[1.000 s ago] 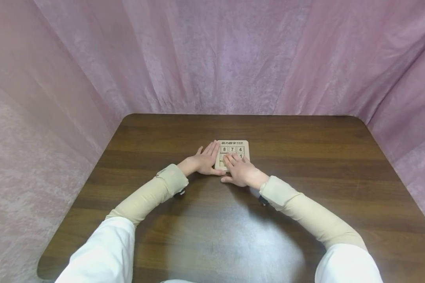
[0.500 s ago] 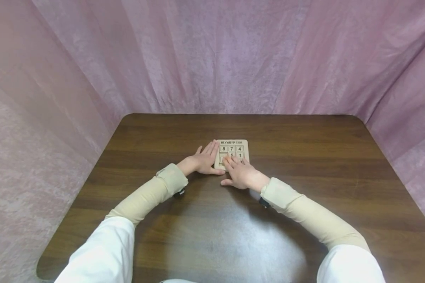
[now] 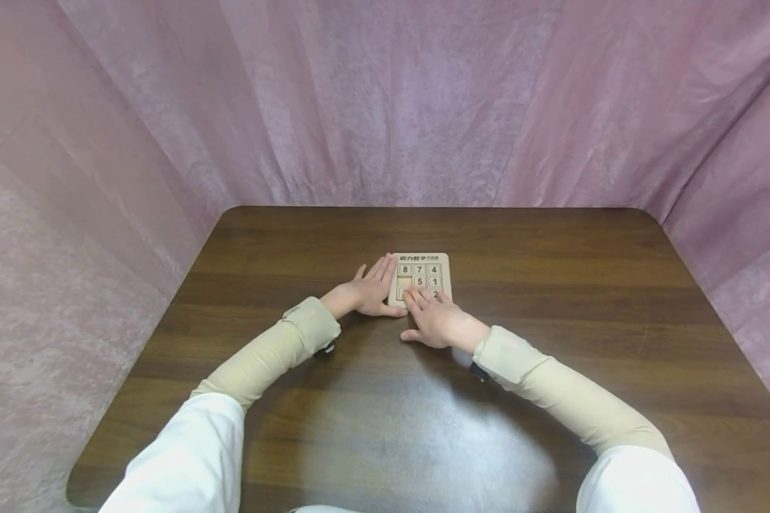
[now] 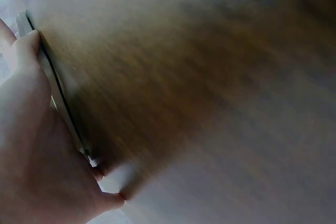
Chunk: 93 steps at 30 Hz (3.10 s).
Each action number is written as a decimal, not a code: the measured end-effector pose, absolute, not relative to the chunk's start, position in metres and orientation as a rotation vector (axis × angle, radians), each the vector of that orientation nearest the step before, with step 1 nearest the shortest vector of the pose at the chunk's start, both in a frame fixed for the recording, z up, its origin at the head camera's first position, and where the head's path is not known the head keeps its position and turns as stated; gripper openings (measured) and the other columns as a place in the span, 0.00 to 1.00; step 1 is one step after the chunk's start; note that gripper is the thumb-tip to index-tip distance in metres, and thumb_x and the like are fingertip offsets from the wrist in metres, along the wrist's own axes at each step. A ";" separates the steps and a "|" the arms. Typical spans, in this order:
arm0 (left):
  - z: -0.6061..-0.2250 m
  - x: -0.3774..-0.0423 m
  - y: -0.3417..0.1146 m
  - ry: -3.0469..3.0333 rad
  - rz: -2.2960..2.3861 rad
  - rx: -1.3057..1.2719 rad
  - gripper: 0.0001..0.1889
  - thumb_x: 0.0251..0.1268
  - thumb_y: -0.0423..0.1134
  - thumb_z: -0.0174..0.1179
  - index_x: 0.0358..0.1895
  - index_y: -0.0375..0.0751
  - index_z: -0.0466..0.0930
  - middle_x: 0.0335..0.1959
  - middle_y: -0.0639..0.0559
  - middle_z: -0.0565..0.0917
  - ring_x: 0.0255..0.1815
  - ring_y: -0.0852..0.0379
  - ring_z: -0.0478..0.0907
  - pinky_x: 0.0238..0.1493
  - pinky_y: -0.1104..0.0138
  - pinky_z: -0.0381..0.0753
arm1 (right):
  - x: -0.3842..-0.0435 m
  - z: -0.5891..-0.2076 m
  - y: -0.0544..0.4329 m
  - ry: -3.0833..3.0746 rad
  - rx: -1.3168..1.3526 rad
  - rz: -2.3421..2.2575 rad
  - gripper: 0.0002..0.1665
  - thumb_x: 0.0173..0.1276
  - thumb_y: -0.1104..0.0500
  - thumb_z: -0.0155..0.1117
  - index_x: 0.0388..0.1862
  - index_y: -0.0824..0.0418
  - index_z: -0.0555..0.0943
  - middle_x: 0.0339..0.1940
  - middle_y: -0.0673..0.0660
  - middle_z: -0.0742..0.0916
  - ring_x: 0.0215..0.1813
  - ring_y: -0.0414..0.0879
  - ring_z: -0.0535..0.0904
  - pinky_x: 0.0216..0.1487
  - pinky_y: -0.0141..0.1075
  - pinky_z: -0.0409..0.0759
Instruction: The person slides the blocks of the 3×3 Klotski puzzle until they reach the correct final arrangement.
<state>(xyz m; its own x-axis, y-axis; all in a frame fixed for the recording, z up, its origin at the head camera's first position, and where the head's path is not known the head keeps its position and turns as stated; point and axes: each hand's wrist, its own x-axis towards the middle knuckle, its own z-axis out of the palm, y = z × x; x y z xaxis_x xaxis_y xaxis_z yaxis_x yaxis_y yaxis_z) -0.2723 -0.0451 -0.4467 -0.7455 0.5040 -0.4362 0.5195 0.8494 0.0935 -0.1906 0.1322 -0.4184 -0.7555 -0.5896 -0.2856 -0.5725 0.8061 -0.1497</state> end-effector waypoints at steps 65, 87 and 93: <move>-0.448 -0.273 -0.044 2.591 -0.053 0.738 0.64 0.57 0.77 0.47 0.75 0.35 0.20 0.78 0.39 0.26 0.80 0.47 0.27 0.76 0.45 0.42 | -0.241 -0.428 0.133 2.681 -0.823 -0.155 0.46 0.76 0.38 0.42 0.78 0.69 0.47 0.79 0.66 0.54 0.79 0.62 0.46 0.73 0.63 0.48; -0.447 -0.272 -0.043 2.577 -0.110 0.741 0.61 0.62 0.74 0.46 0.75 0.35 0.19 0.78 0.39 0.25 0.80 0.47 0.26 0.77 0.46 0.42 | -0.227 -0.427 0.137 2.704 -0.912 -0.131 0.46 0.75 0.38 0.46 0.76 0.70 0.52 0.77 0.69 0.58 0.78 0.63 0.51 0.74 0.62 0.50; -0.449 -0.272 -0.044 2.582 -0.078 0.745 0.61 0.61 0.75 0.45 0.75 0.35 0.19 0.78 0.39 0.25 0.80 0.46 0.27 0.77 0.45 0.42 | -0.223 -0.430 0.138 2.713 -0.927 -0.116 0.47 0.74 0.38 0.47 0.76 0.70 0.51 0.77 0.70 0.58 0.78 0.63 0.51 0.74 0.62 0.50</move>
